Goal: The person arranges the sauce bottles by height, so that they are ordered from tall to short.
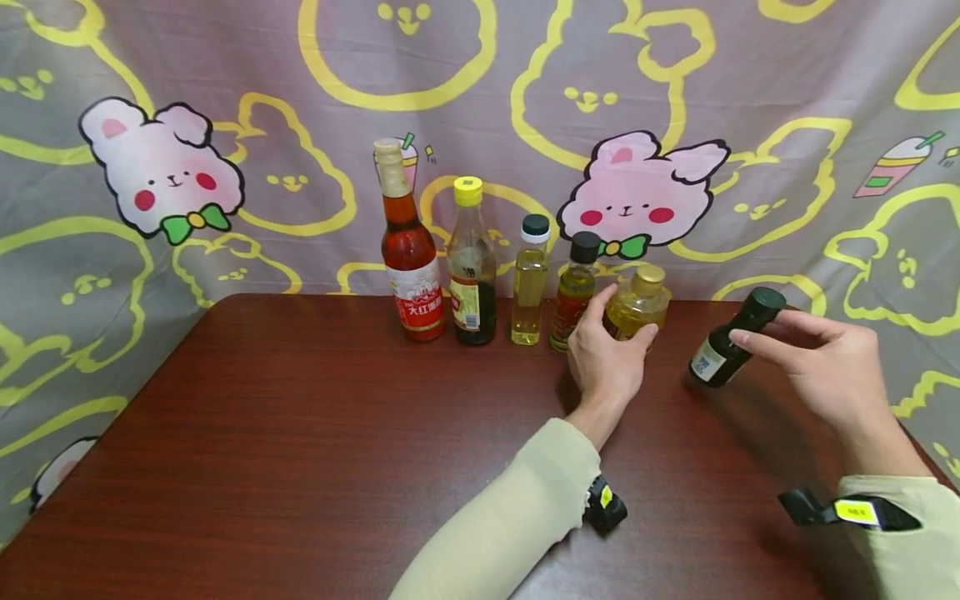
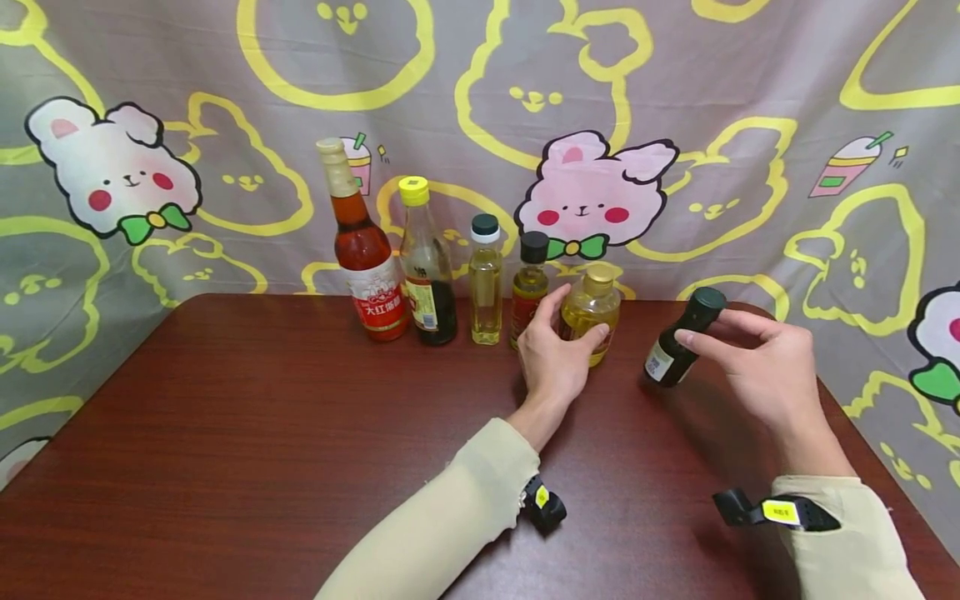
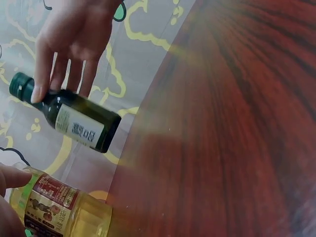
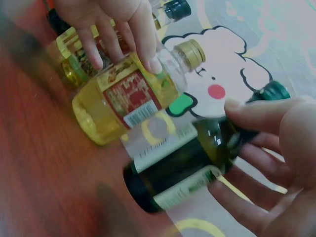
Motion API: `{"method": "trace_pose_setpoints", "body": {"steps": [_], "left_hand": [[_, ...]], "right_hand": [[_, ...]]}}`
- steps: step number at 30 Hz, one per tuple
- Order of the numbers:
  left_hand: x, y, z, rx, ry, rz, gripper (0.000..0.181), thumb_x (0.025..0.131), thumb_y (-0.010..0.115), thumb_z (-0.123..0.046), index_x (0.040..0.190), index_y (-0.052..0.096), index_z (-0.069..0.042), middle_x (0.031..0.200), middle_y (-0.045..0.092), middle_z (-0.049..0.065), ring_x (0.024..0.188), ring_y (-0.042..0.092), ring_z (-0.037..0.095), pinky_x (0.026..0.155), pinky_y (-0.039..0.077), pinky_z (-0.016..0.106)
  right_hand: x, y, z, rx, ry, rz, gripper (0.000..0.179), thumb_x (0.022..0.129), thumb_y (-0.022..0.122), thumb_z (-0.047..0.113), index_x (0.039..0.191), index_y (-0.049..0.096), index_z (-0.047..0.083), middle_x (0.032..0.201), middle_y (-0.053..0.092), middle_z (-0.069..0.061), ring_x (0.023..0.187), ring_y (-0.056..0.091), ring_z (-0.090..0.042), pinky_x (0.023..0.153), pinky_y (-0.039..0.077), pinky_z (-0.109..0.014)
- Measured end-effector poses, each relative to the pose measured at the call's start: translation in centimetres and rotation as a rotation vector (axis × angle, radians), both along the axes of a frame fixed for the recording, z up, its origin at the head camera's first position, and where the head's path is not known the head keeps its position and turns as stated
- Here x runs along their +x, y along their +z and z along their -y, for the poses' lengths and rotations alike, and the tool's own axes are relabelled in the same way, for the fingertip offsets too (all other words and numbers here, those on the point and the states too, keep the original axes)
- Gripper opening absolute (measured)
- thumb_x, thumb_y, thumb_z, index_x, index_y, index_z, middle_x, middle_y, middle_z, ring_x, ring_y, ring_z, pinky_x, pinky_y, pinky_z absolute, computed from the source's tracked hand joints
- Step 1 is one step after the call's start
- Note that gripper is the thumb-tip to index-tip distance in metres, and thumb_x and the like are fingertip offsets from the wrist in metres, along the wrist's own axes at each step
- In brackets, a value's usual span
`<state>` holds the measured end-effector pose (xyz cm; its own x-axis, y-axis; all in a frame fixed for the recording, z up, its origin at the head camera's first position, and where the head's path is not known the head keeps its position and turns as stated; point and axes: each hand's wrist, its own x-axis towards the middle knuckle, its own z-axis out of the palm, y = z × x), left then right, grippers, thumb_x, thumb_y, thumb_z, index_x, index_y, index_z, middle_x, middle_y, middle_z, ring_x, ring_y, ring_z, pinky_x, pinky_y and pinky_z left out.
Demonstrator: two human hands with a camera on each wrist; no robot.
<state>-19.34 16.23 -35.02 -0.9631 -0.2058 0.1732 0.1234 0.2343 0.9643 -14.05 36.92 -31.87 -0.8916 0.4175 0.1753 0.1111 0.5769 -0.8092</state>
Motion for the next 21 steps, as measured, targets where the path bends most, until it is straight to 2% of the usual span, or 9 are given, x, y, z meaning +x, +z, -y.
{"method": "trace_pose_setpoints", "body": {"steps": [6,10,14,21], "left_hand": [[-0.1,-0.1,0.0,-0.009,0.002,-0.001,0.062,0.085,0.091,-0.032,0.141,0.065,-0.039,0.137,0.073,-0.008,0.128,0.067,0.016,0.108,0.054,0.041],[-0.1,-0.1,0.0,-0.015,0.003,-0.012,0.062,0.085,0.091,-0.032,0.141,0.066,-0.038,0.137,0.073,-0.008,0.127,0.068,0.016,0.107,0.054,0.040],[-0.1,-0.1,0.0,-0.023,0.006,-0.021,0.062,0.084,0.092,-0.032,0.141,0.066,-0.037,0.136,0.074,-0.008,0.127,0.068,0.016,0.107,0.054,0.040],[-0.2,-0.1,0.0,-0.041,0.014,-0.021,0.063,0.083,0.092,-0.033,0.140,0.066,-0.037,0.135,0.074,-0.007,0.126,0.069,0.017,0.105,0.055,0.039]], "right_hand": [[-2.2,0.2,0.9,-0.124,-0.057,0.024,0.059,0.084,0.089,0.045,0.135,0.074,0.019,0.077,0.066,0.042,0.093,0.060,0.011,0.073,0.046,-0.010],[-3.2,0.1,1.2,-0.186,-0.081,-0.012,0.060,0.083,0.091,0.040,0.136,0.074,0.018,0.078,0.068,0.040,0.095,0.062,0.009,0.072,0.049,-0.010],[-3.7,-0.2,1.6,-0.205,-0.087,-0.036,0.056,0.083,0.092,0.037,0.133,0.076,0.017,0.078,0.069,0.038,0.097,0.062,0.007,0.070,0.051,-0.010],[-4.1,-0.9,2.0,-0.202,-0.102,0.026,0.064,0.084,0.090,0.043,0.139,0.072,0.017,0.076,0.067,0.040,0.094,0.062,0.007,0.072,0.051,-0.010]]}}
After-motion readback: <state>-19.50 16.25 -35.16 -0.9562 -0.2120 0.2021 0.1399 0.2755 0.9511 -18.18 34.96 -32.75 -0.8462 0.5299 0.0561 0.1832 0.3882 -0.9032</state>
